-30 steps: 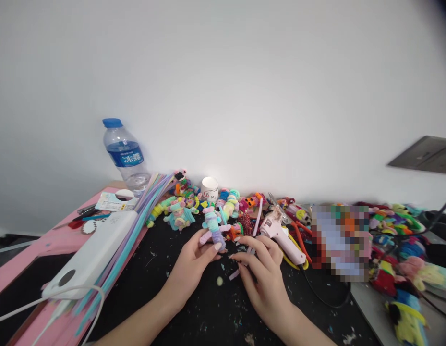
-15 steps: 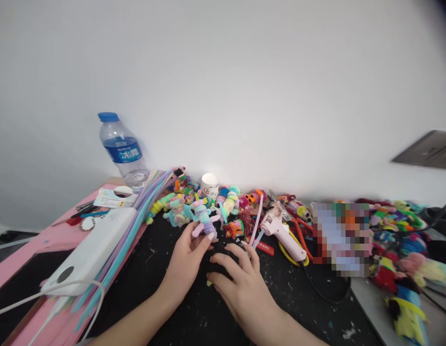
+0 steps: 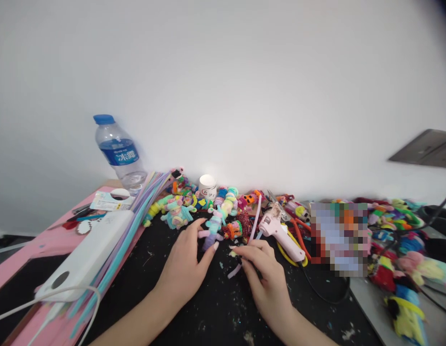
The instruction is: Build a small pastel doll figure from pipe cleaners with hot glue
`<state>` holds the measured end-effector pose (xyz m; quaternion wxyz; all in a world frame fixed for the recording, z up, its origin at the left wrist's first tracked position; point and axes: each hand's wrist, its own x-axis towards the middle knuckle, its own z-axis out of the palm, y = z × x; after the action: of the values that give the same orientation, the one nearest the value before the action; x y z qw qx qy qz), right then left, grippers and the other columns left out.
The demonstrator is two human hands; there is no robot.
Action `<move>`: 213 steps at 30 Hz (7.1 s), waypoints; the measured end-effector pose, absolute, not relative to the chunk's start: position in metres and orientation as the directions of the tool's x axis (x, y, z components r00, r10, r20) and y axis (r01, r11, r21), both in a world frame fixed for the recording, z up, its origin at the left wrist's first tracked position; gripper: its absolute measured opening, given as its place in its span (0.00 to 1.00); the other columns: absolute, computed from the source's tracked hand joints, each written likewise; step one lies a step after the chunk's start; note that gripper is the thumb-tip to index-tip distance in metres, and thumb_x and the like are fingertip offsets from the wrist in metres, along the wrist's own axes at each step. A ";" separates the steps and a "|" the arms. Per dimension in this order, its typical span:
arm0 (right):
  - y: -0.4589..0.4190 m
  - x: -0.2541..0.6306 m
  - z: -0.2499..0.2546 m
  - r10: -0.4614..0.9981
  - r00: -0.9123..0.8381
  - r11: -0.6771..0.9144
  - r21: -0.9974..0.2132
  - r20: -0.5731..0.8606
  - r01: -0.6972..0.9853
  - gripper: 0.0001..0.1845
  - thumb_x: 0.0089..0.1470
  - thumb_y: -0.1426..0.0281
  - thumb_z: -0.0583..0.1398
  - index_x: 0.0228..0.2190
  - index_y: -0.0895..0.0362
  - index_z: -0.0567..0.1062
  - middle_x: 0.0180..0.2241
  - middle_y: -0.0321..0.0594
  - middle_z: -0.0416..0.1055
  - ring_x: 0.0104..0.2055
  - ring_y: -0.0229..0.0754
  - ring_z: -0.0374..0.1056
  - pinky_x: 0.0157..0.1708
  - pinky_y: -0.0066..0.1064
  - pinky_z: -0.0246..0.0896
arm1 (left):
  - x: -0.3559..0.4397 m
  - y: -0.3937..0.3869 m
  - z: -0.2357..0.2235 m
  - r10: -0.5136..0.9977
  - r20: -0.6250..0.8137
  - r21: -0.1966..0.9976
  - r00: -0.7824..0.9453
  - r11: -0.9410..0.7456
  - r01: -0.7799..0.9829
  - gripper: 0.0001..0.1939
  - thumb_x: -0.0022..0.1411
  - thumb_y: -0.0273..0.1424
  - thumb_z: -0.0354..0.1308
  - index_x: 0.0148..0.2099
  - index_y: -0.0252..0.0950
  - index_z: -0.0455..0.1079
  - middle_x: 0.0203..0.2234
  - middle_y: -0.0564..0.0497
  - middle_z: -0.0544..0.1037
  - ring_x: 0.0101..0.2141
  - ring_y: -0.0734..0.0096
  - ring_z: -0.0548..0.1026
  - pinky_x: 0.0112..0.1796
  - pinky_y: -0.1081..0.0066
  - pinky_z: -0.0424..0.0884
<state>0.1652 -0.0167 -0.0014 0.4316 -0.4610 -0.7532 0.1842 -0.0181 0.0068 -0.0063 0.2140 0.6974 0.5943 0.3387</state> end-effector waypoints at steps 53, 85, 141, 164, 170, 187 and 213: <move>-0.018 0.168 0.006 0.861 -0.315 0.501 -0.569 0.398 0.652 0.08 0.56 0.79 0.47 0.30 0.56 0.62 0.36 0.42 0.63 0.39 0.44 0.59 0.37 0.38 0.53 | -0.031 0.009 0.013 0.953 0.230 0.608 0.197 -0.299 0.736 0.15 0.63 0.34 0.45 0.29 0.36 0.68 0.20 0.52 0.70 0.23 0.70 0.67 0.28 0.71 0.61; -0.021 0.161 0.007 0.807 -0.203 0.577 -0.665 0.555 0.474 0.11 0.51 0.80 0.58 0.35 0.54 0.72 0.32 0.38 0.74 0.35 0.41 0.69 0.35 0.32 0.66 | -0.005 0.000 0.004 0.929 -0.337 0.827 0.154 0.370 -0.424 0.12 0.50 0.31 0.63 0.29 0.35 0.61 0.28 0.56 0.72 0.32 0.77 0.72 0.36 0.73 0.71; -0.020 0.156 -0.006 0.837 -0.279 0.518 -0.515 0.471 0.683 0.10 0.57 0.79 0.47 0.26 0.56 0.58 0.29 0.38 0.59 0.32 0.42 0.54 0.32 0.37 0.51 | 0.008 -0.015 0.003 0.934 -0.266 0.891 0.238 0.332 -0.310 0.12 0.48 0.28 0.64 0.34 0.35 0.65 0.30 0.53 0.72 0.34 0.71 0.69 0.37 0.69 0.70; -0.020 0.154 -0.005 0.839 -0.348 0.525 -0.455 0.417 0.719 0.11 0.57 0.79 0.46 0.24 0.57 0.59 0.27 0.39 0.59 0.32 0.42 0.55 0.31 0.35 0.51 | 0.007 -0.017 0.000 0.917 -0.332 0.868 0.221 0.388 -0.309 0.13 0.50 0.32 0.63 0.26 0.35 0.60 0.23 0.57 0.69 0.29 0.75 0.69 0.36 0.69 0.71; -0.017 0.157 -0.003 0.851 -0.312 0.504 -0.491 0.423 0.711 0.12 0.57 0.78 0.47 0.23 0.56 0.59 0.26 0.37 0.59 0.30 0.41 0.55 0.30 0.34 0.51 | 0.007 -0.016 0.004 0.919 -0.302 0.868 0.254 0.375 -0.326 0.11 0.49 0.30 0.64 0.27 0.35 0.62 0.24 0.57 0.71 0.30 0.74 0.70 0.37 0.71 0.68; -0.016 0.166 0.004 0.890 -0.297 0.455 -0.621 0.347 0.638 0.10 0.59 0.74 0.47 0.26 0.55 0.61 0.30 0.37 0.63 0.35 0.43 0.57 0.35 0.38 0.50 | 0.006 -0.010 0.010 0.949 -0.256 0.915 0.186 0.300 -0.269 0.12 0.44 0.24 0.65 0.27 0.35 0.62 0.22 0.58 0.74 0.28 0.74 0.72 0.32 0.74 0.66; -0.019 0.161 0.008 0.853 -0.374 0.518 -0.507 0.363 0.689 0.07 0.55 0.78 0.50 0.28 0.56 0.62 0.32 0.39 0.64 0.36 0.44 0.57 0.35 0.38 0.48 | 0.007 -0.010 0.005 0.944 -0.282 0.914 0.173 0.319 -0.250 0.11 0.52 0.34 0.61 0.28 0.34 0.62 0.24 0.56 0.70 0.30 0.74 0.70 0.36 0.70 0.73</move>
<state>0.1611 -0.0192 0.0080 0.3011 -0.4716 -0.8175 0.1365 0.0068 -0.0100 0.0048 0.6675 0.3753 0.4623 0.4471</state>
